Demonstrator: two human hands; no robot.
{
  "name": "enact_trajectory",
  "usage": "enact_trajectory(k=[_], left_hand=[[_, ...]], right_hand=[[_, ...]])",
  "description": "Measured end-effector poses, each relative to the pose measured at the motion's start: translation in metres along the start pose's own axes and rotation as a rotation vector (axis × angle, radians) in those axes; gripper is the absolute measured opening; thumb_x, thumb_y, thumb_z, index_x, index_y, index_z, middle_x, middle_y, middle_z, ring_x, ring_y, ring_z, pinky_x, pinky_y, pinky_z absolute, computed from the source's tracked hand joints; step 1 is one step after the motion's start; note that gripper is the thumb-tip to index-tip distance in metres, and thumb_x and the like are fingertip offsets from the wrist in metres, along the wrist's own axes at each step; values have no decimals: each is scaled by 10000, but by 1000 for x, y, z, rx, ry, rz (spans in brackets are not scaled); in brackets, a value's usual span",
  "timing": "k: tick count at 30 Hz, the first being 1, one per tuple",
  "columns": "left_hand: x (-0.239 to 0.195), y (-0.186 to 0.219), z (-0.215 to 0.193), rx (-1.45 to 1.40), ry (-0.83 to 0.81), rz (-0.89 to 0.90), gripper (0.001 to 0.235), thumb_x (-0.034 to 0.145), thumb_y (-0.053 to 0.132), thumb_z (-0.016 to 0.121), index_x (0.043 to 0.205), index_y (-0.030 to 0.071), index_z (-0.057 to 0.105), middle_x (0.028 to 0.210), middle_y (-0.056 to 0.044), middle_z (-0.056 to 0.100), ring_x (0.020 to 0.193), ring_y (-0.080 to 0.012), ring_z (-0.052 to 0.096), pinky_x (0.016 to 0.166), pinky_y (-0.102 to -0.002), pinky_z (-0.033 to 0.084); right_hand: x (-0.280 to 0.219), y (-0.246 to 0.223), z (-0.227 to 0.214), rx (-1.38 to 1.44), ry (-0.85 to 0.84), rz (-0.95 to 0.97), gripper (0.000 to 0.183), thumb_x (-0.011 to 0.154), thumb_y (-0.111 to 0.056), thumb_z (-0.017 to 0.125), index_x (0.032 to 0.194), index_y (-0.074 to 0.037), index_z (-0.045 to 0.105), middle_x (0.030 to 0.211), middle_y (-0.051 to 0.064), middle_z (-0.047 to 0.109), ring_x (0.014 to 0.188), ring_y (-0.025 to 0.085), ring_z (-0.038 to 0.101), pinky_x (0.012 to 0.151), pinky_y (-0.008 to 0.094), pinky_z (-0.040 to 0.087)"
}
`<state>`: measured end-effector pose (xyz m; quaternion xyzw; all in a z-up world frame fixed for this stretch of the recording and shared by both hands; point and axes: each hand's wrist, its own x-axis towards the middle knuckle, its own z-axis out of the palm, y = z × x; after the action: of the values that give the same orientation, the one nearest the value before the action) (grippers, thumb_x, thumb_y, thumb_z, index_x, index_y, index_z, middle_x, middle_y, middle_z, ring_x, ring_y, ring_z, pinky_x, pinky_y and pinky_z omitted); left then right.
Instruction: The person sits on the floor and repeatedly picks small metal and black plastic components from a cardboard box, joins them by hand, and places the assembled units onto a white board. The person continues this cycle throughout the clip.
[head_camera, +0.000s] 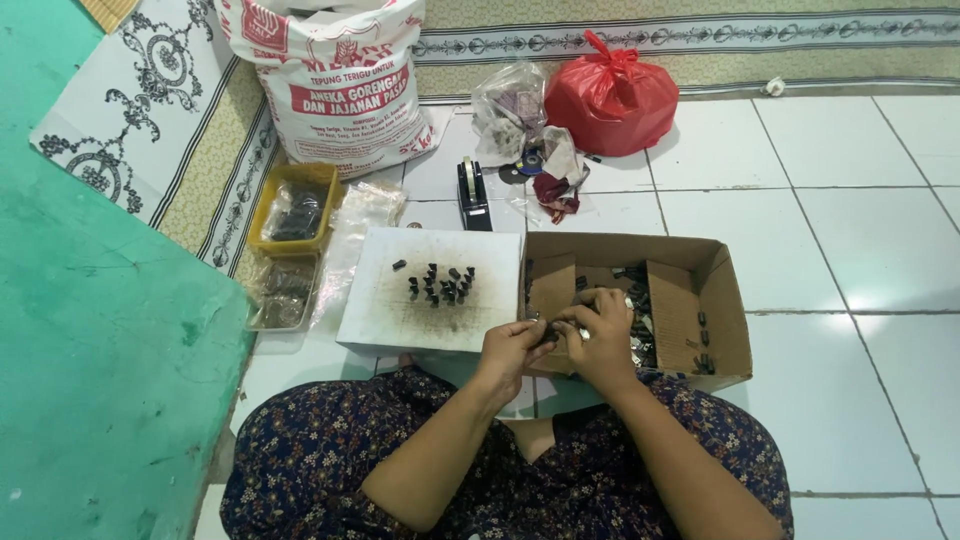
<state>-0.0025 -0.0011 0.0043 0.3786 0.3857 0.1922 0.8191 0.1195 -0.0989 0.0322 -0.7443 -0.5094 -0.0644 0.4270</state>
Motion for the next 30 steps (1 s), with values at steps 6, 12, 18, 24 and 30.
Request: enact_trajectory(k=[6, 12, 18, 24, 30], left_hand=[[-13, 28, -11, 87, -7, 41, 363, 897, 74, 805, 1186, -111, 689, 1049, -232, 720, 935, -275, 754, 789, -324, 643], [-25, 53, -29, 115, -20, 99, 353, 852, 46, 832, 1143, -113, 710, 1039, -258, 733, 975, -293, 741, 822, -322, 639], [-27, 85, -53, 111, -16, 162, 333, 810, 19, 854, 1098, -99, 735, 992, -255, 750, 927, -288, 749, 805, -332, 649], [-29, 120, -75, 90, 57, 230, 353, 781, 41, 884, 1075, -93, 744, 958, -259, 751, 909, -312, 754, 796, -352, 652], [-18, 133, -100, 34, 138, 260, 332, 776, 33, 884, 1052, -92, 748, 957, -259, 746, 907, -323, 754, 794, -365, 654]], right_hand=[[17, -6, 1, 374, -175, 336, 76, 792, -142, 871, 840, -130, 814, 912, 106, 667, 926, 267, 630, 781, 375, 468], [44, -42, -3, 621, -408, 744, 212, 741, -37, 859, 949, -19, 824, 865, 194, 774, 849, 262, 652, 721, 381, 494], [75, -73, 11, 727, -469, 696, 239, 690, -8, 873, 913, 35, 797, 770, 200, 759, 796, 249, 696, 809, 385, 543], [103, -86, 50, 655, -537, 597, 188, 742, 1, 847, 922, 22, 795, 753, 187, 753, 766, 262, 727, 816, 365, 539], [119, -103, 88, 651, -565, 532, 177, 741, 18, 836, 912, -14, 806, 735, 134, 739, 719, 201, 680, 745, 309, 534]])
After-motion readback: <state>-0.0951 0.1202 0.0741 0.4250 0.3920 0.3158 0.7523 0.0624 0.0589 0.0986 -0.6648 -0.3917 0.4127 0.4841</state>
